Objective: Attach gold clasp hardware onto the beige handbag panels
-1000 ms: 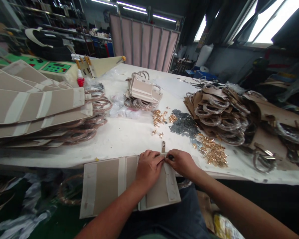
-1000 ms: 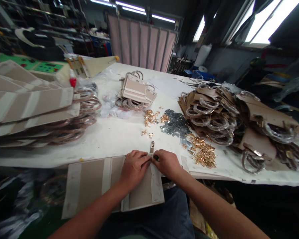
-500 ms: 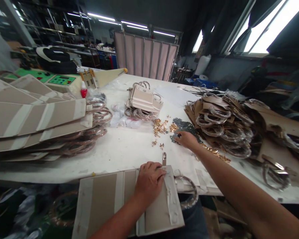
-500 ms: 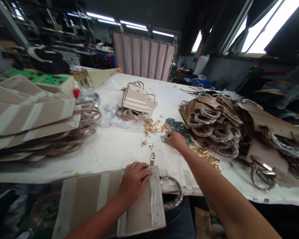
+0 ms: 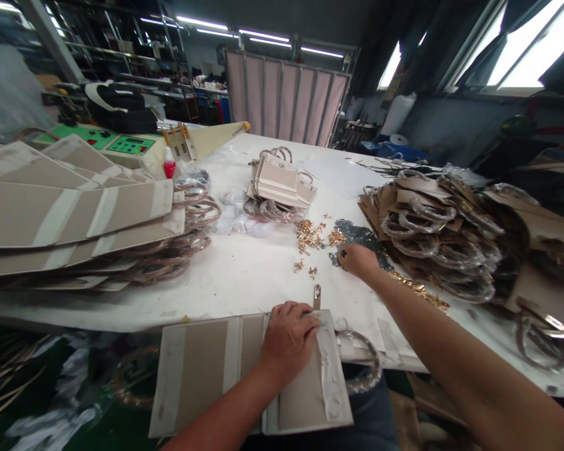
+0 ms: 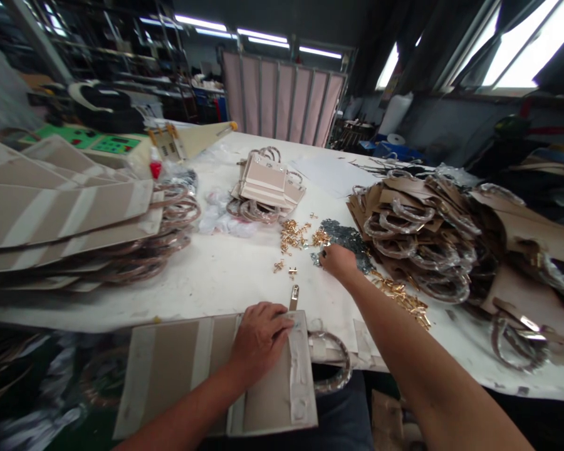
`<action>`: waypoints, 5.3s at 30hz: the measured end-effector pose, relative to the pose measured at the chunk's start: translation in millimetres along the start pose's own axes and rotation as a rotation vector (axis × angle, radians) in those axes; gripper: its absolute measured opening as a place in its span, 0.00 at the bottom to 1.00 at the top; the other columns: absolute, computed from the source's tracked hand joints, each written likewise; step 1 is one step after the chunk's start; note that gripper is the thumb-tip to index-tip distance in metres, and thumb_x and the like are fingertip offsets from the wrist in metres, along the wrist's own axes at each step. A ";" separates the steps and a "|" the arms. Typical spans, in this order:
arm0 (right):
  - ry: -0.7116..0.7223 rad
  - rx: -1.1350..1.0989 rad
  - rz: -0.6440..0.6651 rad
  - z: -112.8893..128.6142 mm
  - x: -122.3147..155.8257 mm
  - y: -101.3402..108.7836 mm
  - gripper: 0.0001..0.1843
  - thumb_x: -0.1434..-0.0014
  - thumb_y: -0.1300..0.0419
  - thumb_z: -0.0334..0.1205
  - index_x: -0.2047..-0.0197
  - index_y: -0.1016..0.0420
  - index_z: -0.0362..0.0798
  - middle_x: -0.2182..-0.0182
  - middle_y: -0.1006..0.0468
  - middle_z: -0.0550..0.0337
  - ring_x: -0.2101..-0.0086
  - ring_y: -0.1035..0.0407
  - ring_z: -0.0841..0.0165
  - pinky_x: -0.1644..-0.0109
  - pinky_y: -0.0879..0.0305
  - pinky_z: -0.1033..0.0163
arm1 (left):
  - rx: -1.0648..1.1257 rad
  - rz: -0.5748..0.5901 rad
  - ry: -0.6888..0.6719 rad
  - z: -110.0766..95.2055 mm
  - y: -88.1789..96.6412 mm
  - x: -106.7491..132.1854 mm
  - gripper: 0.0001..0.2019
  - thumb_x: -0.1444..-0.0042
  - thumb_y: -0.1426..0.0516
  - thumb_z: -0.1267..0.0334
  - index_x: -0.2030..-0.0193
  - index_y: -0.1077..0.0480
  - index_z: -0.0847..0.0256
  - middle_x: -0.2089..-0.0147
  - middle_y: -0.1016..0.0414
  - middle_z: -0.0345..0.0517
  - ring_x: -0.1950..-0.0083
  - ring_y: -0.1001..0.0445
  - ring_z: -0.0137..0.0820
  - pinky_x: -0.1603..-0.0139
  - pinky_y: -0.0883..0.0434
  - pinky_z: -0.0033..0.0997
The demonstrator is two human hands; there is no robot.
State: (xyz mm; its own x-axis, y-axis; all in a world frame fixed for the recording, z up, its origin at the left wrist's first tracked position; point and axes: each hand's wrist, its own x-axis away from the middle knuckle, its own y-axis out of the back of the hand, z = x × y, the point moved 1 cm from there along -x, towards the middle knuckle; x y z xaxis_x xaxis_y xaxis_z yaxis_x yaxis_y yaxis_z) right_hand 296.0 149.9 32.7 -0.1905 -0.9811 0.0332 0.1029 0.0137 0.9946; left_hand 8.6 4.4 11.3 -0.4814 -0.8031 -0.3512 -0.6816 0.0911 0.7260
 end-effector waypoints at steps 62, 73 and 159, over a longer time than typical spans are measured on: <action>0.264 -0.550 0.439 51.7 214.3 16.7 0.08 0.43 0.36 0.40 0.62 0.15 0.50 0.68 0.16 0.62 0.68 0.26 0.66 0.62 0.35 0.64 | -0.087 0.081 -0.042 -7.1 -3.7 1.3 0.09 0.31 0.41 0.63 0.51 0.19 0.53 0.46 0.19 0.47 0.43 0.29 0.44 0.43 0.35 0.49; 0.252 -0.243 0.311 58.6 218.6 11.0 0.04 0.39 0.34 0.40 0.60 0.16 0.55 0.64 0.14 0.61 0.65 0.23 0.63 0.62 0.37 0.63 | -0.112 0.075 -0.054 -6.2 -4.5 1.2 0.09 0.31 0.42 0.62 0.51 0.19 0.53 0.45 0.19 0.45 0.43 0.29 0.43 0.44 0.34 0.49; 0.199 -1.449 -0.180 90.9 180.7 18.4 0.26 0.34 0.33 0.57 0.76 0.33 0.52 0.81 0.32 0.67 0.78 0.37 0.70 0.71 0.37 0.62 | -0.265 0.345 0.277 3.3 17.1 -38.5 0.17 0.32 0.42 0.42 0.55 0.19 0.50 0.61 0.15 0.45 0.59 0.19 0.43 0.64 0.34 0.37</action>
State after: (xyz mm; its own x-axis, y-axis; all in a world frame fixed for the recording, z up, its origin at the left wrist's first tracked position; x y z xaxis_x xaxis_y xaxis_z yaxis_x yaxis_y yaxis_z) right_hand 174.8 -9.6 65.9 -0.1843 -0.9599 -0.2111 0.9813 -0.1917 0.0152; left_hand 13.6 38.9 35.3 -0.4649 -0.8818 0.0792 -0.3285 0.2550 0.9094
